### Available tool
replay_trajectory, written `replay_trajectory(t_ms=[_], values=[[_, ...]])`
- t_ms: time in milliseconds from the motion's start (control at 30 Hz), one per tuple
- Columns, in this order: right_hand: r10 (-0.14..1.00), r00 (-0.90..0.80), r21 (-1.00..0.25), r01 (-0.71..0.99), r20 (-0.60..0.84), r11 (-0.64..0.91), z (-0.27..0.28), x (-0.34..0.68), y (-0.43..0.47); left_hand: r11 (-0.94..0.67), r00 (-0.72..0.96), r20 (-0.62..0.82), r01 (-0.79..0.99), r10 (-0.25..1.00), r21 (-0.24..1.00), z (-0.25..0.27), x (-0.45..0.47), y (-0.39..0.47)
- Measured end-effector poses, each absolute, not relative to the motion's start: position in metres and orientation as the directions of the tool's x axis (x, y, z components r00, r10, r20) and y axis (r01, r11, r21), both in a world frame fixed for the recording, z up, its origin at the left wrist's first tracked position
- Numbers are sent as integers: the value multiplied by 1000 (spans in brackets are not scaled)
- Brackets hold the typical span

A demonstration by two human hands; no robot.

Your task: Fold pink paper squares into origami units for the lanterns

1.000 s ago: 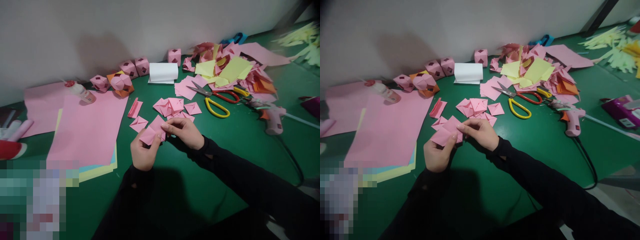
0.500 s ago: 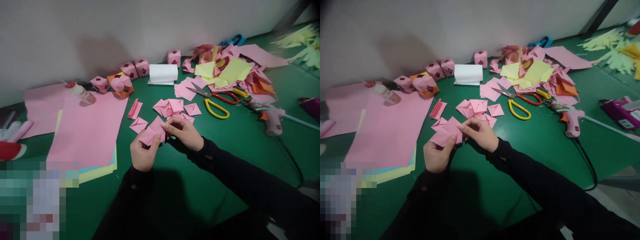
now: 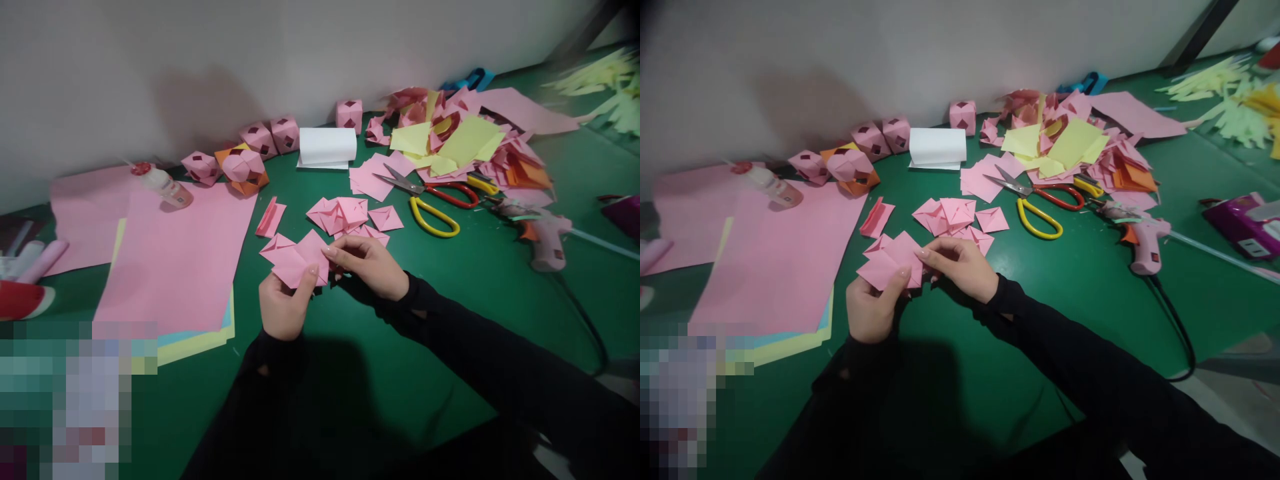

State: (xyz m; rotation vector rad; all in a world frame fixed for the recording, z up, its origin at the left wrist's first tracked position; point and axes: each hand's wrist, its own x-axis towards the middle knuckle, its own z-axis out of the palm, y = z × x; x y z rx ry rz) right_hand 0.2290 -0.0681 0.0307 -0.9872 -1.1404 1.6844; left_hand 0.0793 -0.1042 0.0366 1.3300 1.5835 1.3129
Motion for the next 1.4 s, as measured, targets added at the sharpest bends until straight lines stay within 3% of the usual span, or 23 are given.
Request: replay_trajectory(t_ms=[233,1267,1400], values=[[851,-486,-962,-72,-197,-263,30,230,-70,35,-316,18,158,949,987,35,75,-99],[874,-473,-979,-100,-112,-180,31,229,-73,19,-290,5,80,957,997,23,70,-95],[856,-511,-985,-96,-78,-146,32,228,-76,-9,-325,5,-8,946,1000,18,68,-94]])
